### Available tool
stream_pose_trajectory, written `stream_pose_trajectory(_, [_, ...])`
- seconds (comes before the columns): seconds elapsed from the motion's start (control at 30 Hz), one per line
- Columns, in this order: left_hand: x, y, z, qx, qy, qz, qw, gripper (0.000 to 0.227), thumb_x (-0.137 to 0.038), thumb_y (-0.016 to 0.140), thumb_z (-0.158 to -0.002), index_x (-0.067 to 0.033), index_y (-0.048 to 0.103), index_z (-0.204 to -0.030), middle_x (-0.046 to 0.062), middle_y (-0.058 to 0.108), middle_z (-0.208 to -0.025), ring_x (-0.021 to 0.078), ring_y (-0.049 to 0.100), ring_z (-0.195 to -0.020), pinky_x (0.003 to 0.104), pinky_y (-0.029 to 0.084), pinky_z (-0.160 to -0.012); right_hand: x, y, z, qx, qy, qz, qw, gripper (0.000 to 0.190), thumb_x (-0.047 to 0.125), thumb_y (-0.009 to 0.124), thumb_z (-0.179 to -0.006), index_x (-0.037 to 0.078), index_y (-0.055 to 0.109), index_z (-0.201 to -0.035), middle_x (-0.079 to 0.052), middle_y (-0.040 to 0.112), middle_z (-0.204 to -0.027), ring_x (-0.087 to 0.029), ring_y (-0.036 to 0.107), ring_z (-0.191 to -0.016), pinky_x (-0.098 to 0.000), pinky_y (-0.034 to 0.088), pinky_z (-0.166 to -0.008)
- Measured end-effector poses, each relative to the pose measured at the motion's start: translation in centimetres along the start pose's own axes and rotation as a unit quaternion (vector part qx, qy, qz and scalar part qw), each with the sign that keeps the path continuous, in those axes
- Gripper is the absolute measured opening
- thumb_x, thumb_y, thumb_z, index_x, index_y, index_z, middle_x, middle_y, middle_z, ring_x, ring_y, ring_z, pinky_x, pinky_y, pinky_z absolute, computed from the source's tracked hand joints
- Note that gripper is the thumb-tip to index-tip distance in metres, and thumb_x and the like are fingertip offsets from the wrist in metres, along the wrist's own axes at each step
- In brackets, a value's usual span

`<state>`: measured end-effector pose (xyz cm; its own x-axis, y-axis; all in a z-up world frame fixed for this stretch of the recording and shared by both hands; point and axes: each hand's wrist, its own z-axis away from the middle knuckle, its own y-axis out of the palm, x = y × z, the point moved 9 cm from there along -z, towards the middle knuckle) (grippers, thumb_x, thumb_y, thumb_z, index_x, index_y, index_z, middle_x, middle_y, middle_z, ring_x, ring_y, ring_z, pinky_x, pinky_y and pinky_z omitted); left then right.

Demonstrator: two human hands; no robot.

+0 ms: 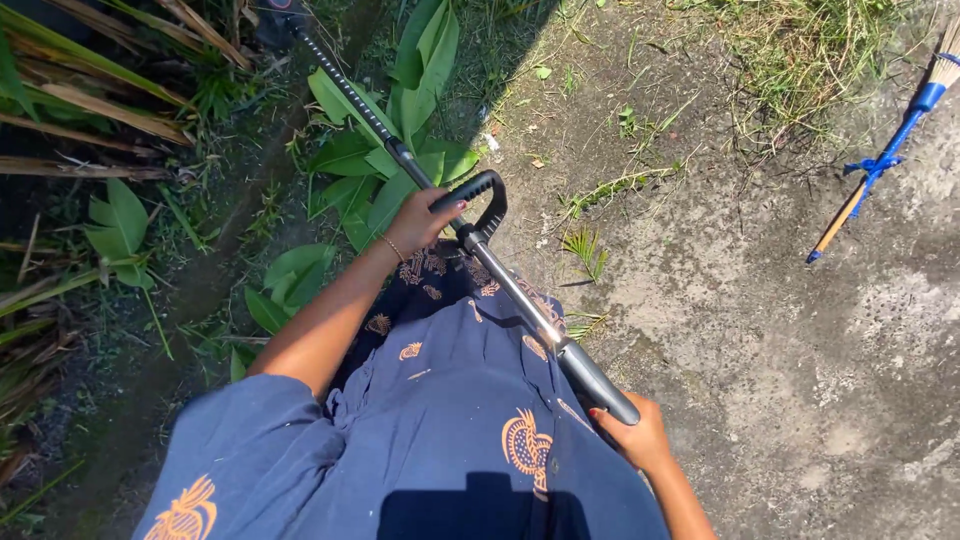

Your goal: Trimming weeds and grass around garden plants using a string trimmer.

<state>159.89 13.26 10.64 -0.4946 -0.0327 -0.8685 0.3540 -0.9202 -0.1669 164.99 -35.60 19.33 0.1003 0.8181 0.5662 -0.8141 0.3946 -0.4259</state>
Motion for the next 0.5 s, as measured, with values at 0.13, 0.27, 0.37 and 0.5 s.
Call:
stream_pose_trajectory(0.13, [-1.3, -3.3, -3.8, -0.020, -0.042, 0.089, 0.995, 0.026, -0.031, 0.072, -0.094, -0.0076, 0.072, -0.104, -0.007, 0.055, -0.061, 0.0044, 0.047, -0.042, 0.026, 0.038, -0.038, 6.0, -0.3, -4.1, 0.002, -0.025, 0.078, 0.997, 0.035, 0.029, 0.083, -0.070, 0.004, 0.078, -0.094, -0.011, 0.071, -0.069, -0.015, 0.065, -0.061, -0.0358, 0.051, -0.061])
stream_pose_trajectory(0.27, [0.6, -3.4, -7.4, -0.043, -0.060, 0.075, 0.994, 0.031, -0.034, 0.074, -0.097, -0.0030, 0.071, -0.097, -0.002, 0.051, -0.059, 0.0060, 0.047, -0.043, 0.026, 0.038, -0.039, 6.3, -0.5, -6.1, 0.000, -0.073, 0.041, 0.996, 0.032, 0.028, 0.081, -0.075, 0.000, 0.075, -0.089, -0.012, 0.071, -0.070, -0.017, 0.064, -0.061, -0.0373, 0.052, -0.061])
stream_pose_trajectory(0.37, [1.1, -0.8, -8.2, -0.036, -0.063, 0.085, 0.994, 0.031, -0.036, 0.074, -0.094, -0.0046, 0.071, -0.097, -0.004, 0.055, -0.063, 0.0054, 0.048, -0.044, 0.027, 0.040, -0.039, 5.0, -2.0, -5.6, -0.014, -0.059, -0.014, 0.998, 0.032, 0.025, 0.079, -0.073, 0.003, 0.076, -0.096, -0.012, 0.072, -0.066, -0.016, 0.062, -0.060, -0.0368, 0.052, -0.059])
stream_pose_trajectory(0.5, [1.1, 4.0, -8.2, -0.004, -0.080, 0.006, 0.997, 0.040, -0.044, 0.071, -0.094, -0.0043, 0.072, -0.093, -0.002, 0.055, -0.061, 0.0088, 0.051, -0.043, 0.030, 0.043, -0.042, 2.1, -5.6, -4.4, -0.032, -0.028, 0.012, 0.999, 0.029, 0.024, 0.081, -0.072, 0.001, 0.076, -0.089, -0.012, 0.070, -0.062, -0.014, 0.059, -0.057, -0.0357, 0.050, -0.057])
